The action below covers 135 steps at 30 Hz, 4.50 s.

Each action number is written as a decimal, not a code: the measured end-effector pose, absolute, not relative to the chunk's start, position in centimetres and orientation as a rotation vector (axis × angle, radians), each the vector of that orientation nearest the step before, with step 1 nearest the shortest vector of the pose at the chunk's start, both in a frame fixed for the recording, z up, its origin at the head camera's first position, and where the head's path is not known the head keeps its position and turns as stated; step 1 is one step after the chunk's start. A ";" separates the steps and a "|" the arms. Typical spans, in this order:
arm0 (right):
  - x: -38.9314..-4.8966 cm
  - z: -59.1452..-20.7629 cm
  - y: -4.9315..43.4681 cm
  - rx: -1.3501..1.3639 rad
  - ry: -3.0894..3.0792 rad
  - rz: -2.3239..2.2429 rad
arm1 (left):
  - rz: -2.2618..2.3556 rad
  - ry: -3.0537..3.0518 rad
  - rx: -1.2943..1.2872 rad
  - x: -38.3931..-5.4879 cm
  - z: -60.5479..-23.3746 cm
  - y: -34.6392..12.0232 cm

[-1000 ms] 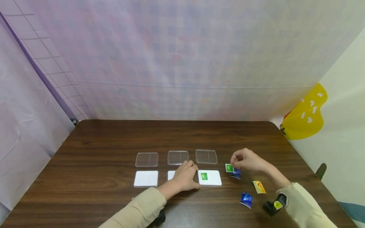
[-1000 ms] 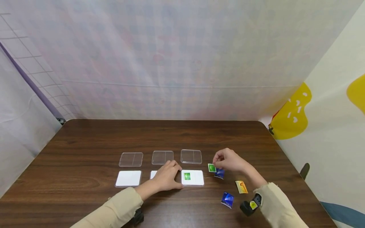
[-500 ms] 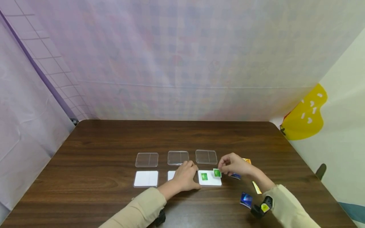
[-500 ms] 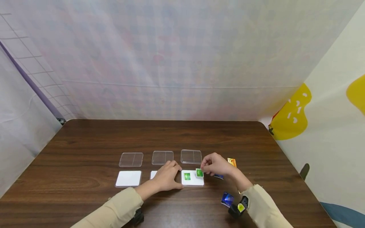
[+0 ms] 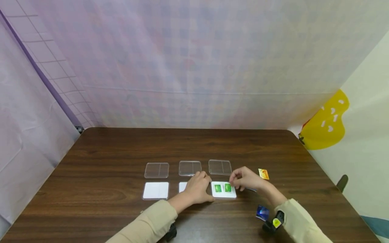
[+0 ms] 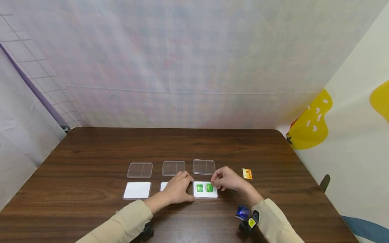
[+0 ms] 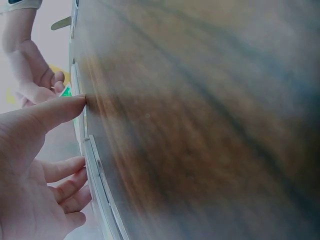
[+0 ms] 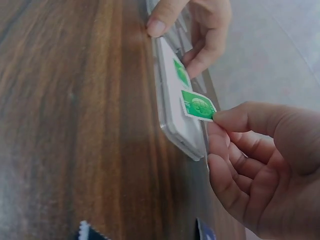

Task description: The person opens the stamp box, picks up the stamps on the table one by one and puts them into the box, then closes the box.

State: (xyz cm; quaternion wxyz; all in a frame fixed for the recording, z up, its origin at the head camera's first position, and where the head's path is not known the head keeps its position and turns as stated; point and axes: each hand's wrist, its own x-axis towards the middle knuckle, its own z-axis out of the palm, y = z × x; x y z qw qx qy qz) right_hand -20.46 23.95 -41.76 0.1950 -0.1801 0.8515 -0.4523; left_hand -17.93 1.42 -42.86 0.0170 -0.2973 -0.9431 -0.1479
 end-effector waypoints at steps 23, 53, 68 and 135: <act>-20.4 -41.6 23.6 -0.491 2.551 -1.138 | -0.443 -2.925 -0.930 -17.9 -42.9 1.4; -20.0 -41.1 26.5 -0.551 2.542 -1.182 | -0.427 -2.949 -0.944 -18.3 -40.8 -1.4; -19.5 -41.2 30.7 -0.446 2.618 -1.135 | -0.602 -2.960 -0.873 -17.5 -42.2 -7.9; -20.9 -37.9 30.7 -0.622 2.393 -1.033 | -0.646 -2.929 -0.856 -17.2 -43.5 -8.9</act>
